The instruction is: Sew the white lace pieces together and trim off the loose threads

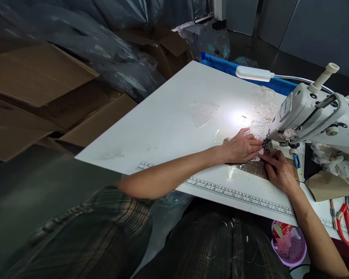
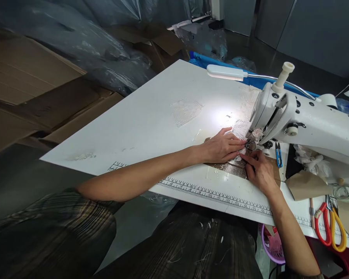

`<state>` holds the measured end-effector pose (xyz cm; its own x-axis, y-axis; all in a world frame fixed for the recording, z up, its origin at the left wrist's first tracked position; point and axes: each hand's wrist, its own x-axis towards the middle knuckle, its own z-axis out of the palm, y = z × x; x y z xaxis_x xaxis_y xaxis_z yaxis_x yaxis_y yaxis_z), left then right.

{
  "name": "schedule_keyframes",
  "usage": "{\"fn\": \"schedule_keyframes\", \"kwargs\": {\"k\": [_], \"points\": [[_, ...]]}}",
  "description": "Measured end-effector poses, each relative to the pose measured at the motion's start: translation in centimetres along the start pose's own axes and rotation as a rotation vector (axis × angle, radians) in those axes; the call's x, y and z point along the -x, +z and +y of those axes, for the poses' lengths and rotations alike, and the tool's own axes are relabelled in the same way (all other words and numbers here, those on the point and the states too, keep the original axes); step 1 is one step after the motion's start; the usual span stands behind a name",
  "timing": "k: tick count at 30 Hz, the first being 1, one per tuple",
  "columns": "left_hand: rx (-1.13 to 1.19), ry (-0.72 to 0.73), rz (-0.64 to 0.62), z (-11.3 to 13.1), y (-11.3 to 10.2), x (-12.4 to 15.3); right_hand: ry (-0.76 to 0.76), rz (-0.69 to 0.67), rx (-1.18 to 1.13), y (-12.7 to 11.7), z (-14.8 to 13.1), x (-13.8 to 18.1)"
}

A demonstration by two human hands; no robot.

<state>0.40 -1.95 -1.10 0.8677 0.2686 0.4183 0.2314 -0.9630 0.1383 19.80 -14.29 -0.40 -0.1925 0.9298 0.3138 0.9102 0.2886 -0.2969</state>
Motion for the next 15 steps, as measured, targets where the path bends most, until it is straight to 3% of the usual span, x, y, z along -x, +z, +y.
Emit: {"fn": "schedule_keyframes", "kwargs": {"k": [15], "points": [[0.011, -0.064, -0.059, 0.34, -0.45, 0.11, 0.045, -0.056, -0.002, -0.51, -0.90, -0.02]]}}
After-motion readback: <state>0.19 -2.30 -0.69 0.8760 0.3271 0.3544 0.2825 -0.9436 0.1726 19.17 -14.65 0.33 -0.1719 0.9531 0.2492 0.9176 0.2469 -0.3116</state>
